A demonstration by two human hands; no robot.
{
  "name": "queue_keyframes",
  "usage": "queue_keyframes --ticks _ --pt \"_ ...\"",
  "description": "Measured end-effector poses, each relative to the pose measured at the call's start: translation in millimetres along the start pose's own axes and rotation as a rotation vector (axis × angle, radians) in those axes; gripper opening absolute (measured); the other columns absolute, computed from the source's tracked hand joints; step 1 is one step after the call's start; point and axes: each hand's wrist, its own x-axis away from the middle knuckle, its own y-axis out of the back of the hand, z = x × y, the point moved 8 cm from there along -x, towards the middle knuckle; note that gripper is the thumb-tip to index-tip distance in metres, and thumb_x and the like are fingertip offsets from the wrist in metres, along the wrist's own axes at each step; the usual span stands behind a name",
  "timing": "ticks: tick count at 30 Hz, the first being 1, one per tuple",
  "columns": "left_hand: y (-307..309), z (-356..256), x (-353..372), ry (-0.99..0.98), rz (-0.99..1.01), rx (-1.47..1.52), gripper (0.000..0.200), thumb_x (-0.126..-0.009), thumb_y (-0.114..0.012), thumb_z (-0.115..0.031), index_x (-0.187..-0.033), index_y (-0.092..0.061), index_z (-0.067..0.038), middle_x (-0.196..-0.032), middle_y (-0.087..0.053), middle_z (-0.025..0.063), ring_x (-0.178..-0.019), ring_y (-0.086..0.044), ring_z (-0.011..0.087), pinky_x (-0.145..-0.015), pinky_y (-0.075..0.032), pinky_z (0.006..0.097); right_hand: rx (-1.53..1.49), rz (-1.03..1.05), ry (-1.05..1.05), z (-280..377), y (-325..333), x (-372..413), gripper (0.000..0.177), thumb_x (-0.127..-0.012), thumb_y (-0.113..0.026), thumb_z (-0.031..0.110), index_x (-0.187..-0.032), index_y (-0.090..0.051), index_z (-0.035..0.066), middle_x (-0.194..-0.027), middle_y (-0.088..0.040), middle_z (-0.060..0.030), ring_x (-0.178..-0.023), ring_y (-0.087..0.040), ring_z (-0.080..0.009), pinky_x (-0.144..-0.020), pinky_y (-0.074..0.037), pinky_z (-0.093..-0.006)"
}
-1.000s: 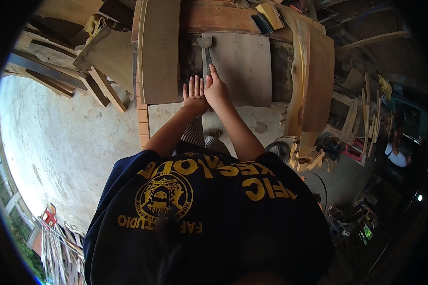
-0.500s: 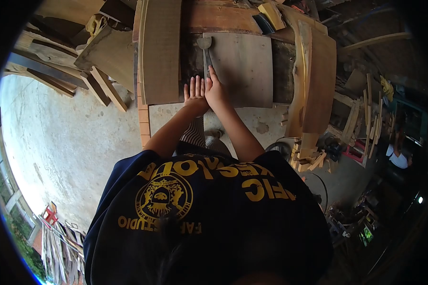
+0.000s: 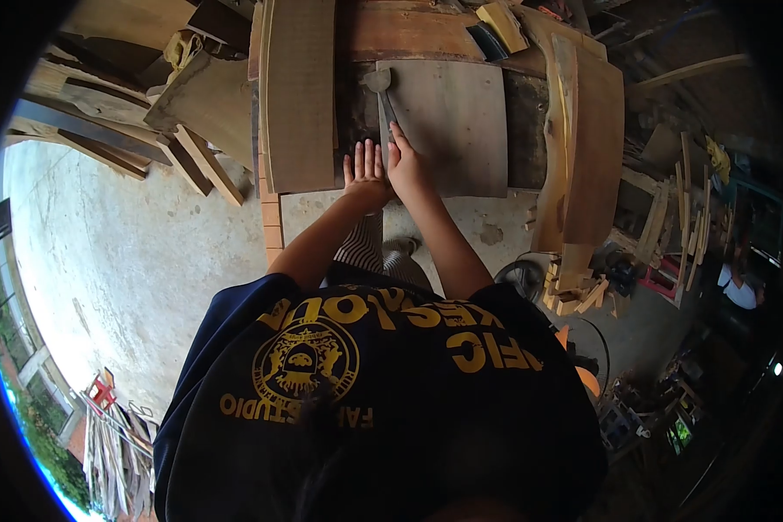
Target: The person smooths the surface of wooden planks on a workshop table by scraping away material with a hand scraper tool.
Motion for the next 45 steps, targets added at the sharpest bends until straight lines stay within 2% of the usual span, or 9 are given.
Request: queue_keyframes --ticks 4,6,10,15,18,22,27,43,45 --pt "-2 2 -2 0.039 0.033 -0.023 0.092 -0.091 -0.038 -0.054 -0.147 0.013 -0.003 -0.154 0.02 0.0167 -0.142 0.021 0.0334 -0.111 0.011 0.054 -0.082 -0.039 0.133 -8 4 22 0.042 -0.093 -0.05 0.021 -0.135 -0.047 0.02 -0.108 -0.062 -0.0232 -0.095 -0.061 -0.041 -0.079 -0.052 -0.044" --pt "0 2 0 0.026 0.011 0.008 0.094 -0.089 -0.038 -0.056 -0.148 0.012 -0.003 -0.155 0.019 0.0163 -0.142 0.02 0.0327 -0.111 0.01 0.0533 -0.098 -0.088 0.184 -12 8 31 0.042 -0.093 -0.051 0.024 -0.135 -0.048 0.021 -0.094 -0.066 -0.0225 -0.086 -0.064 -0.0402 -0.074 -0.052 -0.0462" --pt "3 2 1 0.007 0.001 0.036 0.101 -0.085 -0.037 -0.068 -0.148 0.008 -0.002 -0.155 0.017 0.015 -0.143 0.019 0.0295 -0.111 0.013 0.0523 -0.306 -0.107 0.173 -15 16 34 0.042 -0.094 -0.051 0.023 -0.135 -0.047 0.019 -0.108 -0.063 -0.0242 -0.099 -0.062 -0.0391 -0.081 -0.051 -0.0438" --pt "0 3 0 0.007 0.0 0.001 0.102 -0.085 -0.036 -0.069 -0.148 0.007 -0.002 -0.155 0.017 0.015 -0.143 0.02 0.0289 -0.111 0.013 0.0526 -0.385 -0.022 -0.068 -17 9 14 0.042 -0.096 -0.046 0.025 -0.137 -0.045 0.018 -0.116 -0.06 -0.0235 -0.106 -0.059 -0.0391 -0.087 -0.049 -0.0424" --pt "1 3 0 0.017 0.005 -0.016 0.104 -0.084 -0.035 -0.072 -0.148 0.008 -0.002 -0.155 0.017 0.0147 -0.142 0.02 0.0287 -0.11 0.013 0.0528 -0.38 -0.003 -0.152 -9 11 0 0.043 -0.096 -0.044 0.028 -0.138 -0.044 0.018 -0.115 -0.06 -0.0236 -0.105 -0.059 -0.0396 -0.088 -0.049 -0.0434" --pt "-1 2 1 0.007 0.032 0.045 0.106 -0.083 -0.034 -0.075 -0.148 0.008 -0.002 -0.155 0.018 0.0143 -0.142 0.02 0.0288 -0.11 0.013 0.0526 -0.218 -0.084 -0.087 13 26 -12 0.043 -0.096 -0.045 0.029 -0.138 -0.044 0.02 -0.108 -0.064 -0.0225 -0.097 -0.063 -0.0387 -0.083 -0.052 -0.0426" --pt "-1 3 0 0.008 0.021 0.024 0.107 -0.083 -0.035 -0.074 -0.148 0.008 -0.002 -0.155 0.018 0.0142 -0.142 0.02 0.0291 -0.11 0.013 0.0524 -0.118 0.01 -0.13 16 29 -9 0.042 -0.094 -0.046 0.027 -0.136 -0.046 0.018 -0.111 -0.062 -0.0238 -0.103 -0.059 -0.041 -0.088 -0.05 -0.0459" --pt "0 3 0 0.023 0.055 -0.024 0.106 -0.084 -0.037 -0.072 -0.147 0.012 -0.002 -0.155 0.019 0.015 -0.142 0.021 0.0301 -0.11 0.013 0.053 -0.145 0.022 -0.112 1 23 17 0.042 -0.095 -0.047 0.025 -0.136 -0.046 0.018 -0.117 -0.06 -0.0224 -0.108 -0.057 -0.0401 -0.09 -0.048 -0.0438" --pt "2 3 2 0.024 0.048 -0.016 0.106 -0.084 -0.036 -0.072 -0.147 0.012 -0.002 -0.155 0.019 0.015 -0.142 0.021 0.0299 -0.11 0.013 0.053 -0.149 -0.028 -0.091 -7 24 21 0.042 -0.095 -0.045 0.031 -0.136 -0.046 0.022 -0.106 -0.065 -0.0214 -0.098 -0.061 -0.0408 -0.085 -0.05 -0.0475"
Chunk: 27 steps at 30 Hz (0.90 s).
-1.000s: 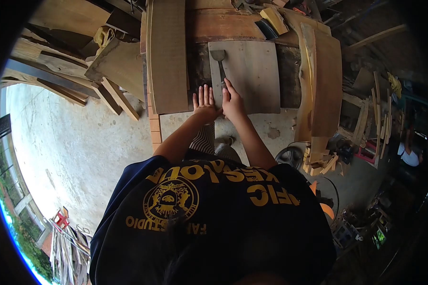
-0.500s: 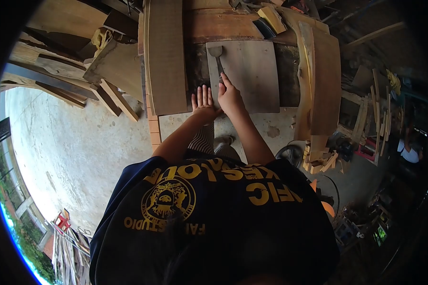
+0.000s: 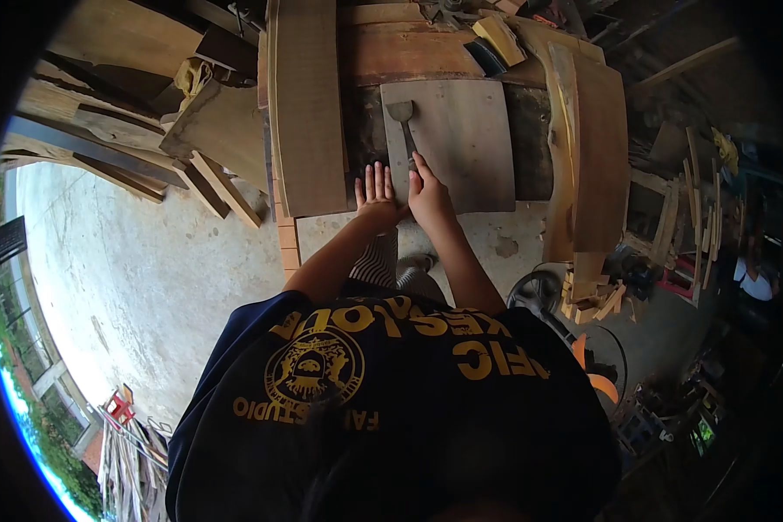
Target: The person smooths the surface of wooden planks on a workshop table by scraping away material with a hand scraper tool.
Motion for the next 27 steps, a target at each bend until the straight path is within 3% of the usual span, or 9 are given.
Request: queue_keyframes --ticks 3,6,10,18,22,27 --pt "-1 -1 -1 -0.007 -0.01 0.015 0.106 -0.084 -0.036 -0.072 -0.147 0.011 -0.002 -0.155 0.019 0.0149 -0.142 0.021 0.0294 -0.11 0.013 0.0531 -0.065 -0.063 0.078 1 2 -3 0.043 -0.095 -0.045 0.03 -0.137 -0.045 0.021 -0.107 -0.064 -0.0217 -0.098 -0.061 -0.041 -0.084 -0.051 -0.0473" --pt "-3 0 -2 -0.011 -0.029 0.013 0.106 -0.084 -0.036 -0.073 -0.147 0.011 -0.001 -0.155 0.019 0.015 -0.142 0.021 0.0297 -0.11 0.013 0.0531 -0.056 0.018 -0.054 4 -5 -18 0.043 -0.095 -0.045 0.03 -0.137 -0.044 0.02 -0.106 -0.064 -0.0222 -0.097 -0.061 -0.0412 -0.083 -0.051 -0.0473" --pt "-4 0 -3 -0.01 -0.019 -0.003 0.106 -0.084 -0.035 -0.072 -0.147 0.01 -0.001 -0.155 0.019 0.0154 -0.142 0.021 0.0302 -0.11 0.013 0.0532 -0.048 -0.007 0.016 23 -10 -34 0.043 -0.095 -0.047 0.027 -0.137 -0.044 0.019 -0.111 -0.062 -0.0237 -0.101 -0.059 -0.0425 -0.087 -0.05 -0.0468" --pt "-10 2 -8 0.01 -0.02 -0.062 0.101 -0.087 -0.037 -0.065 -0.147 0.011 -0.001 -0.155 0.02 0.0156 -0.142 0.022 0.0321 -0.11 0.012 0.0548 0.008 0.063 -0.069 20 -8 -20 0.045 -0.095 -0.045 0.03 -0.139 -0.041 0.021 -0.106 -0.064 -0.0241 -0.098 -0.06 -0.0425 -0.085 -0.05 -0.0482" --pt "-3 -2 -2 0.013 0.022 -0.069 0.095 -0.09 -0.034 -0.061 -0.147 0.012 0.0 -0.154 0.02 0.0157 -0.141 0.022 0.0329 -0.11 0.012 0.0555 0.034 -0.008 -0.062 13 -21 -19 0.047 -0.094 -0.045 0.032 -0.141 -0.039 0.025 -0.099 -0.066 -0.0225 -0.093 -0.064 -0.0409 -0.081 -0.052 -0.0478" --pt "4 -7 3 -0.004 0.03 -0.097 0.098 -0.087 -0.041 -0.062 -0.147 0.018 -0.012 -0.154 0.02 0.0155 -0.141 0.023 0.0345 -0.109 0.01 0.0577 -0.083 -0.104 0.022 8 -36 -18 0.047 -0.095 -0.044 0.032 -0.14 -0.039 0.023 -0.096 -0.066 -0.0234 -0.09 -0.064 -0.0418 -0.079 -0.052 -0.0491"
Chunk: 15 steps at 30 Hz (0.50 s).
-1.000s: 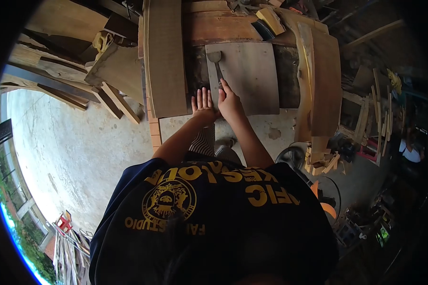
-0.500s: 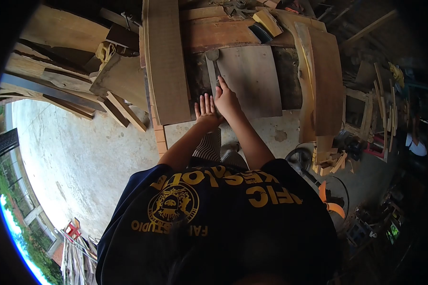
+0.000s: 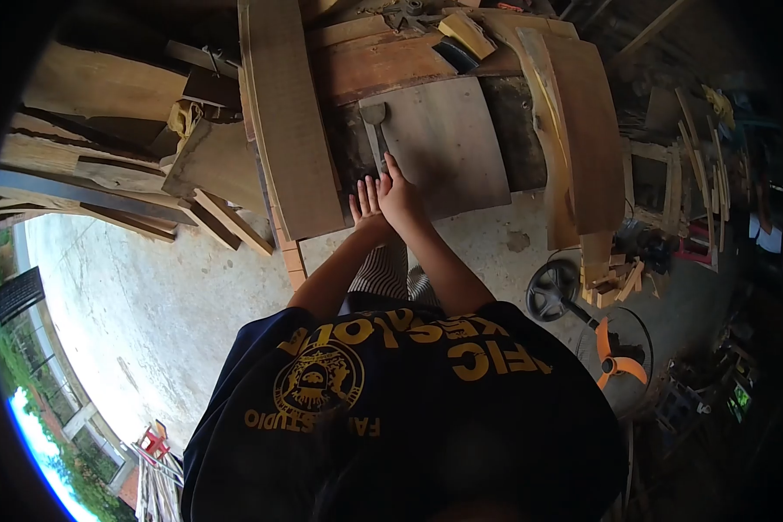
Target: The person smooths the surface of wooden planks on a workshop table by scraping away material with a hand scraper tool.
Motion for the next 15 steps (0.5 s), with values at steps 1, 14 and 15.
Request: queue_keyframes --ticks 1,14,15 --pt "-4 2 -4 0.0 -0.031 -0.028 0.098 -0.088 -0.041 -0.062 -0.147 0.018 -0.012 -0.154 0.021 0.0156 -0.141 0.023 0.0345 -0.109 0.01 0.0577 0.007 0.003 -0.011 0 -2 0 0.047 -0.095 -0.044 0.032 -0.141 -0.038 0.024 -0.095 -0.066 -0.0236 -0.089 -0.064 -0.0417 -0.078 -0.052 -0.0492" --pt "-10 9 -7 0.064 -0.058 -0.015 0.098 -0.088 -0.039 -0.065 -0.147 0.018 -0.011 -0.154 0.022 0.0139 -0.141 0.022 0.0332 -0.111 0.008 0.0551 0.123 0.122 -0.073 1 13 -4 0.048 -0.095 -0.043 0.033 -0.142 -0.036 0.029 -0.096 -0.066 -0.0223 -0.088 -0.064 -0.0421 -0.077 -0.052 -0.0493" --pt "-8 7 -9 0.051 -0.099 -0.026 0.098 -0.088 -0.039 -0.065 -0.148 0.017 -0.012 -0.154 0.022 0.0128 -0.141 0.022 0.0333 -0.111 0.008 0.0551 0.117 0.135 -0.102 1 8 -3 0.049 -0.095 -0.043 0.032 -0.143 -0.033 0.029 -0.096 -0.066 -0.0225 -0.088 -0.064 -0.0417 -0.078 -0.051 -0.0496"
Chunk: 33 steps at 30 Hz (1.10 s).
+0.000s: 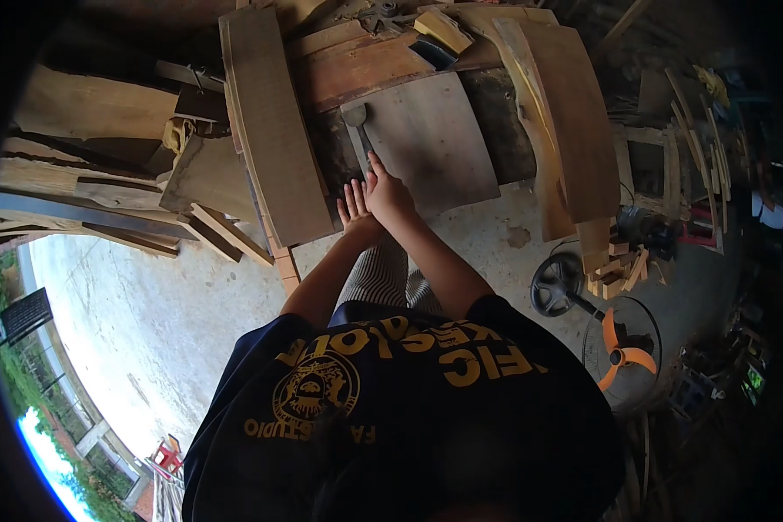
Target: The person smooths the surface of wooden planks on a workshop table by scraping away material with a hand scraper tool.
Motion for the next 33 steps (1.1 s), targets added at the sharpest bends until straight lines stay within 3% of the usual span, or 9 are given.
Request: queue_keyframes --ticks 3,12,21,23,24,25,27,30,33 --pt "9 -4 4 -0.028 0.039 -0.029 0.095 -0.088 -0.04 -0.063 -0.148 0.017 -0.016 -0.155 0.024 0.007 -0.141 0.022 0.0339 -0.111 0.007 0.0548 0.019 0.037 -0.056 2 -12 2 0.052 -0.095 -0.043 0.032 -0.145 -0.028 0.029 -0.091 -0.066 -0.0234 -0.085 -0.065 -0.0406 -0.076 -0.051 -0.0503" --pt "0 1 2 0.02 0.083 0.057 0.108 -0.083 -0.038 -0.071 -0.146 0.015 -0.001 -0.154 0.023 0.016 -0.141 0.024 0.0314 -0.111 0.013 0.0518 0.203 -0.105 0.184 2 13 -22 0.045 -0.095 -0.043 0.031 -0.14 -0.038 0.029 -0.072 -0.064 -0.021 -0.069 -0.065 -0.0403 -0.063 -0.052 -0.0491" --pt "-6 2 -4 0.02 0.106 0.037 0.104 -0.086 -0.036 -0.068 -0.146 0.014 0.0 -0.155 0.021 0.0141 -0.141 0.023 0.0319 -0.11 0.013 0.054 0.037 -0.032 0.125 -9 8 6 0.045 -0.095 -0.045 0.03 -0.14 -0.039 0.028 -0.084 -0.066 -0.0221 -0.076 -0.064 -0.0421 -0.067 -0.052 -0.0498" --pt "-19 6 -13 0.024 0.042 0.004 0.1 -0.088 -0.034 -0.066 -0.146 0.014 0.0 -0.155 0.021 0.0142 -0.141 0.022 0.0322 -0.11 0.012 0.0531 0.002 -0.033 0.118 -22 7 21 0.045 -0.094 -0.047 0.027 -0.139 -0.041 0.026 -0.088 -0.066 -0.0225 -0.078 -0.063 -0.0429 -0.069 -0.052 -0.0505" --pt "-20 6 -10 -0.01 -0.756 -0.346 0.102 -0.086 -0.035 -0.067 -0.146 0.013 0.0 -0.154 0.021 0.0148 -0.141 0.022 0.032 -0.111 0.012 0.0528 -0.03 -0.057 0.12 -27 10 29 0.045 -0.094 -0.048 0.025 -0.138 -0.042 0.025 -0.092 -0.065 -0.0234 -0.081 -0.063 -0.0431 -0.071 -0.051 -0.0504" --pt "7 0 2 -0.01 -0.753 -0.345 0.102 -0.086 -0.035 -0.067 -0.146 0.013 0.0 -0.154 0.021 0.0148 -0.141 0.022 0.032 -0.111 0.012 0.0528 -0.062 -0.082 0.123 -34 12 35 0.044 -0.094 -0.049 0.023 -0.138 -0.043 0.024 -0.097 -0.065 -0.0244 -0.084 -0.063 -0.0434 -0.073 -0.051 -0.0502" --pt "0 0 1 0.008 0.105 0.125 0.105 -0.085 -0.035 -0.07 -0.146 0.015 -0.001 -0.153 0.024 0.0157 -0.141 0.024 0.0304 -0.111 0.012 0.0514 -0.096 -0.134 0.201 -47 18 43 0.043 -0.094 -0.048 0.021 -0.138 -0.043 0.022 -0.104 -0.063 -0.0246 -0.09 -0.061 -0.0433 -0.076 -0.051 -0.0485" --pt "-2 2 4 -0.037 -0.05 0.159 0.111 -0.08 -0.043 -0.073 -0.148 0.007 0.0 -0.155 0.015 0.0173 -0.143 0.017 0.0306 -0.112 0.009 0.0515 -0.169 -0.241 0.338 -56 45 69 0.043 -0.095 -0.047 0.021 -0.138 -0.043 0.022 -0.104 -0.064 -0.0243 -0.094 -0.061 -0.043 -0.077 -0.051 -0.0464" --pt "14 4 9 -0.08 -0.316 0.249 0.111 -0.077 -0.055 -0.068 -0.148 -0.006 0.001 -0.156 -0.001 0.0195 -0.145 0.004 0.0313 -0.114 0.0 0.0502 -0.076 -0.079 0.081 -78 60 89 0.044 -0.096 -0.046 0.025 -0.139 -0.04 0.024 -0.094 -0.065 -0.0246 -0.085 -0.063 -0.0433 -0.072 -0.051 -0.0499"
